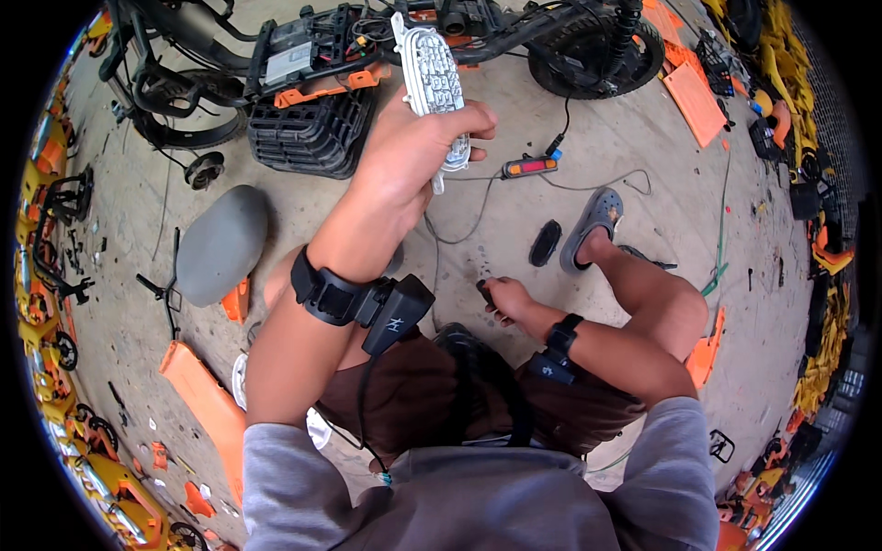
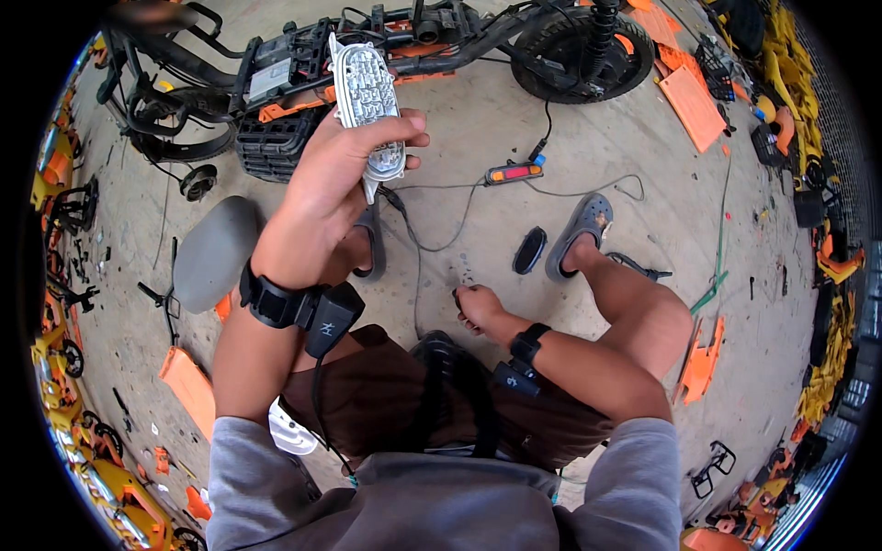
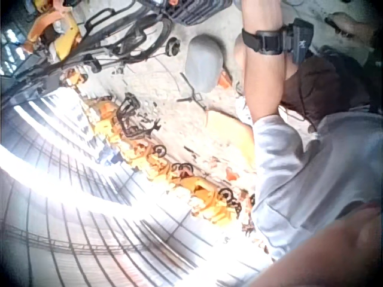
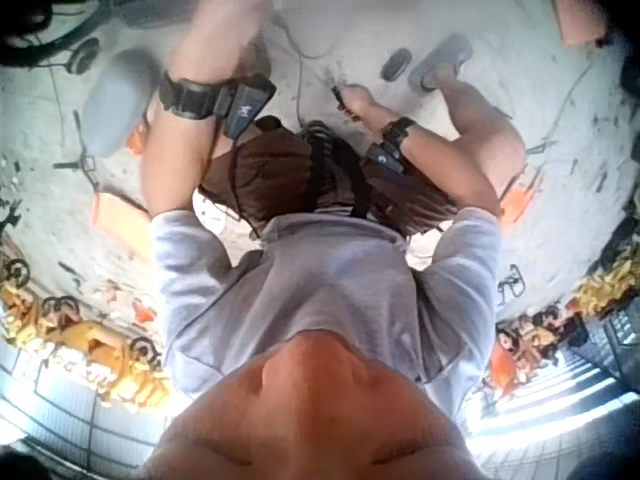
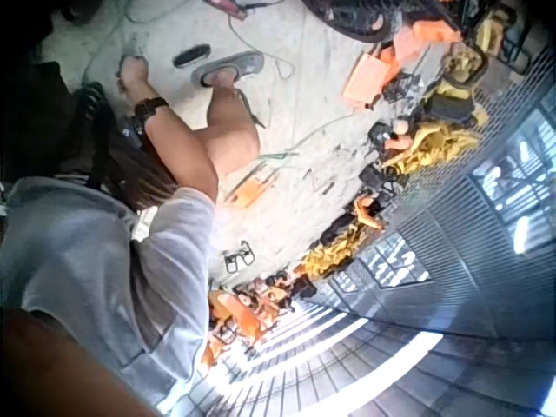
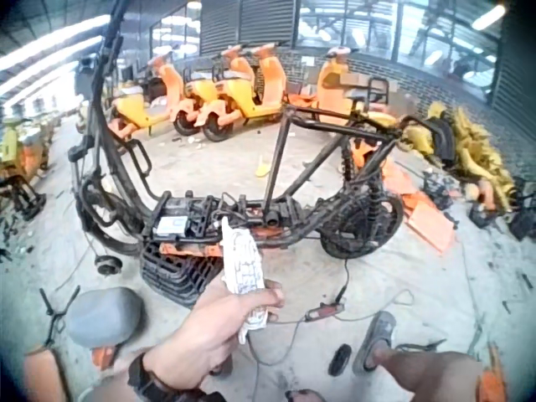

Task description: The person sits on the floor and uses a screwdriver to remove screws from a white plastic scooter part. They repeatedly unscrew fasteners and hold the part while working in a workshop filled with disassembled scooters.

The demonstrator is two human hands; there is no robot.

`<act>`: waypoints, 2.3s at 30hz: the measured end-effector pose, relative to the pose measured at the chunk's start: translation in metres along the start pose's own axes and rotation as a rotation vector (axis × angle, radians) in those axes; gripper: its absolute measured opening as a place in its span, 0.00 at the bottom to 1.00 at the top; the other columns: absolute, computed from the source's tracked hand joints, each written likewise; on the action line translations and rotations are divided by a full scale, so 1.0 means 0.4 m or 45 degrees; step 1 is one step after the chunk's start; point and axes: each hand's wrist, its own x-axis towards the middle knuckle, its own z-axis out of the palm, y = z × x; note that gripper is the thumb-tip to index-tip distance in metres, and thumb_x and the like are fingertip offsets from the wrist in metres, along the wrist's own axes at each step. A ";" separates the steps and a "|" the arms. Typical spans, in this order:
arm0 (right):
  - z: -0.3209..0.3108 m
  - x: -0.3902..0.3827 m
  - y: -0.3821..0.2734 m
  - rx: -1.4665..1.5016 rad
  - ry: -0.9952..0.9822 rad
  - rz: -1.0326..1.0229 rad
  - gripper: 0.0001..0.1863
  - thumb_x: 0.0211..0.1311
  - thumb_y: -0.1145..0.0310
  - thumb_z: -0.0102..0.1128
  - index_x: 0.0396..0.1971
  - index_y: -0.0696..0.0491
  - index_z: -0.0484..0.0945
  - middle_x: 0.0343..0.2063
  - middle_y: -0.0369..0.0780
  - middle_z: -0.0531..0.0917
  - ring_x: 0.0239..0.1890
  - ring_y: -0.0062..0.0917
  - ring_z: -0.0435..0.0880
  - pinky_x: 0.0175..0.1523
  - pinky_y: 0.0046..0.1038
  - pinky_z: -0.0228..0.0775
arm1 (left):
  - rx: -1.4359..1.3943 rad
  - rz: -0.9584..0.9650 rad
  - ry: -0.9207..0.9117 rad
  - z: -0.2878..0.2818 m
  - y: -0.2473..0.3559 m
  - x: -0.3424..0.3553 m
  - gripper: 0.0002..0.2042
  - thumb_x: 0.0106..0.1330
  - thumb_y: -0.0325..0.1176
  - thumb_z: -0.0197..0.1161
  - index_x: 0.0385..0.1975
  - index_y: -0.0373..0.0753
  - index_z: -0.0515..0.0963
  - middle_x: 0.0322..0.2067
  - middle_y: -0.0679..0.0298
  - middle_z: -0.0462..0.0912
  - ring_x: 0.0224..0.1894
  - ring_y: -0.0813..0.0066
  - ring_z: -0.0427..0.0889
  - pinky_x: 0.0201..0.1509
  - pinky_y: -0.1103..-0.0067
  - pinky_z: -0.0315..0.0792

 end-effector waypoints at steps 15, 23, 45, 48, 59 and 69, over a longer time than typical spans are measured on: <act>-0.016 0.043 0.033 -0.748 0.479 -0.466 0.24 0.66 0.49 0.48 0.53 0.48 0.79 0.43 0.52 0.84 0.50 0.49 0.81 0.56 0.44 0.72 | -0.047 0.010 -0.059 -0.031 -0.011 -0.014 0.09 0.64 0.29 0.64 0.40 0.31 0.78 0.30 0.61 0.81 0.30 0.75 0.81 0.33 0.79 0.77; -0.037 0.077 0.047 -0.885 0.467 -0.445 0.23 0.69 0.51 0.46 0.55 0.49 0.76 0.45 0.51 0.84 0.50 0.49 0.81 0.55 0.46 0.72 | -0.035 0.027 -0.065 -0.020 -0.003 -0.016 0.06 0.63 0.29 0.65 0.35 0.34 0.77 0.28 0.64 0.81 0.28 0.78 0.81 0.31 0.79 0.77; -0.061 0.080 0.030 -0.763 0.388 -0.434 0.24 0.68 0.50 0.47 0.54 0.49 0.79 0.47 0.50 0.84 0.53 0.47 0.80 0.57 0.43 0.71 | -0.044 -0.014 -0.056 -0.016 -0.004 -0.006 0.07 0.64 0.29 0.62 0.38 0.32 0.77 0.29 0.63 0.80 0.28 0.75 0.79 0.30 0.78 0.75; -0.080 0.057 -0.009 -0.605 0.343 -0.475 0.25 0.68 0.50 0.48 0.54 0.51 0.78 0.44 0.49 0.85 0.49 0.44 0.82 0.54 0.40 0.73 | -0.066 -0.031 -0.051 -0.013 -0.004 -0.005 0.07 0.65 0.29 0.61 0.38 0.33 0.76 0.29 0.63 0.80 0.28 0.76 0.79 0.30 0.78 0.75; -0.256 -0.343 -0.220 0.052 0.149 -0.837 0.20 0.75 0.63 0.45 0.57 0.60 0.74 0.24 0.36 0.78 0.16 0.17 0.71 0.21 0.19 0.61 | -0.276 -0.070 0.152 -0.012 0.015 -0.003 0.08 0.69 0.36 0.58 0.42 0.41 0.70 0.26 0.63 0.79 0.24 0.74 0.78 0.26 0.77 0.73; -0.319 -0.484 -0.178 0.765 -0.064 -1.079 0.25 0.70 0.57 0.43 0.53 0.62 0.74 0.20 0.44 0.77 0.13 0.19 0.67 0.20 0.20 0.59 | -0.369 -0.041 0.273 -0.022 0.008 0.027 0.16 0.73 0.50 0.50 0.47 0.45 0.69 0.24 0.64 0.78 0.23 0.74 0.78 0.26 0.76 0.73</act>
